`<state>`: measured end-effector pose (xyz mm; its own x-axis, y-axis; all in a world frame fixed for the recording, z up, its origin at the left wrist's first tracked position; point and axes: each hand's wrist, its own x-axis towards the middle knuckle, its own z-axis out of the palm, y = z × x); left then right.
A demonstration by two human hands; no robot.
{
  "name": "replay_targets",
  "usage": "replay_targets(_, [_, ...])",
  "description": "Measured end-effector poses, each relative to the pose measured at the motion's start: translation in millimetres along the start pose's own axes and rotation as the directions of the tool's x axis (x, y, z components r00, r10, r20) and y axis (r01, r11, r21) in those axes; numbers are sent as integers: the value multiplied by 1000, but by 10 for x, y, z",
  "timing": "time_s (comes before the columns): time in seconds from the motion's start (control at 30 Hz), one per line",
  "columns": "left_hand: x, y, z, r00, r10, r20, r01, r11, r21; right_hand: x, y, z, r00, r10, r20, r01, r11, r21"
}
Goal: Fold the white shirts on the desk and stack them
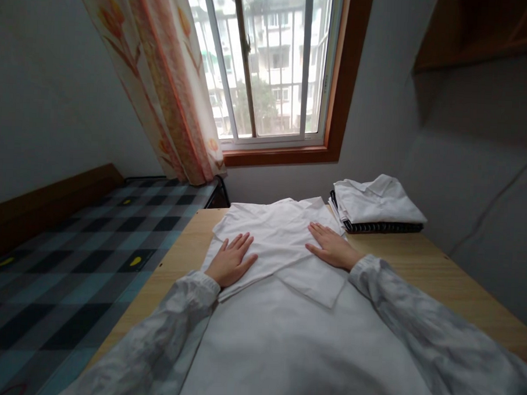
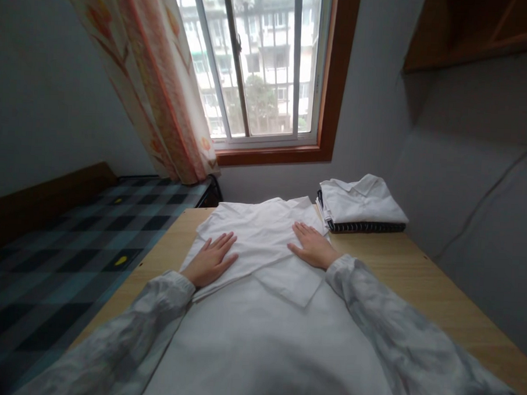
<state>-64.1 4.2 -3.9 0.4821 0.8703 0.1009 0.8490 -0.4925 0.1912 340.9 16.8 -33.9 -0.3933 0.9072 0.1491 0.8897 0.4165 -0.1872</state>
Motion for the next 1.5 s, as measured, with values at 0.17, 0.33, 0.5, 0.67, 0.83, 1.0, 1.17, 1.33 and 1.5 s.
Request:
replay_targets(0.17, [31,5,-12,999,32,-34,-31,999,18,50,55,-17,1000,-15,-11,15,1000,10])
replay_targets(0.33, [-138,60,-224,919,389,68,-389,921,-13,-261,101,-44,999,-36,-32,37,999,22])
replay_targets(0.5, [-293,52,-318,884,454,110,-447,890,-88,-579,178,-112,999,-46,-11,46,999,11])
replay_targets(0.67, [-410,-46,-471,912,374,168,-351,924,-149,-751,241,-197,1000,-12,0,12,1000,-15])
replay_targets(0.83, [-265,134,-786,947,303,108,-290,949,-124,-528,32,-424,1000,4,3,-4,993,-114])
replay_targets(1.0, [124,582,-532,898,437,-51,-440,890,-122,-75,-371,-342,998,-58,-19,57,998,-27])
replay_targets(1.17, [242,640,-70,874,480,70,-468,873,-137,-29,-349,-19,999,-40,-32,42,996,79])
replay_targets(1.33, [133,442,-39,906,401,134,-388,914,-116,-197,54,-35,996,77,-45,-76,997,13])
replay_targets(1.5, [2,330,-113,922,347,169,-338,938,-82,-239,187,-55,987,144,-68,-147,988,-49])
